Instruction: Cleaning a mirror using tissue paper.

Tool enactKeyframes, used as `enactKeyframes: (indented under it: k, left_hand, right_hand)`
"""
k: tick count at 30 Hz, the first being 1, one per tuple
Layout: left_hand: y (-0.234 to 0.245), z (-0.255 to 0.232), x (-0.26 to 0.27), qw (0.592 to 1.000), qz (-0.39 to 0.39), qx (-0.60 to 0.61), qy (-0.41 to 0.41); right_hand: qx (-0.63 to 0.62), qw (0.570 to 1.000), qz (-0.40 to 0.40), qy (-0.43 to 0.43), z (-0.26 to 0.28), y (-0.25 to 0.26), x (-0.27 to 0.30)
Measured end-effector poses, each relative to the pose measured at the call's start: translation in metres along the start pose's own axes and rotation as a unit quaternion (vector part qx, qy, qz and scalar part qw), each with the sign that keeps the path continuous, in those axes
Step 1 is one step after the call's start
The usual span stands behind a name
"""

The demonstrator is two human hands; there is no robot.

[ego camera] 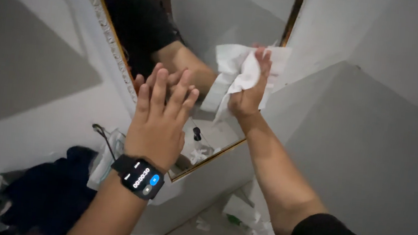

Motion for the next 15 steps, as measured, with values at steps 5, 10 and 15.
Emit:
enactKeyframes:
  k: [5,10,15]
  left_hand:
    - [0.003,-0.001,-0.005,0.999,0.002,0.043,0.000]
    - [0.004,-0.002,-0.004,0.999,0.009,0.036,-0.003]
    - [0.000,0.006,0.004,0.999,-0.016,-0.027,0.043]
  right_hand:
    - [-0.374,0.897,-0.168,-0.163,-0.017,0.007,0.006]
    - [-0.265,0.921,-0.192,-0.210,-0.041,-0.024,0.045]
    - [-0.130,0.970,-0.181,-0.094,0.077,0.005,0.011]
Point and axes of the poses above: each hand's wrist, its own x-axis away from the middle knuckle, its own y-axis out of the back of the hand, z = x × y, the point moved 9 cm from there along -x, towards the middle knuckle, and after that the axes turned 9 degrees about -y, right-handed, at the moved point
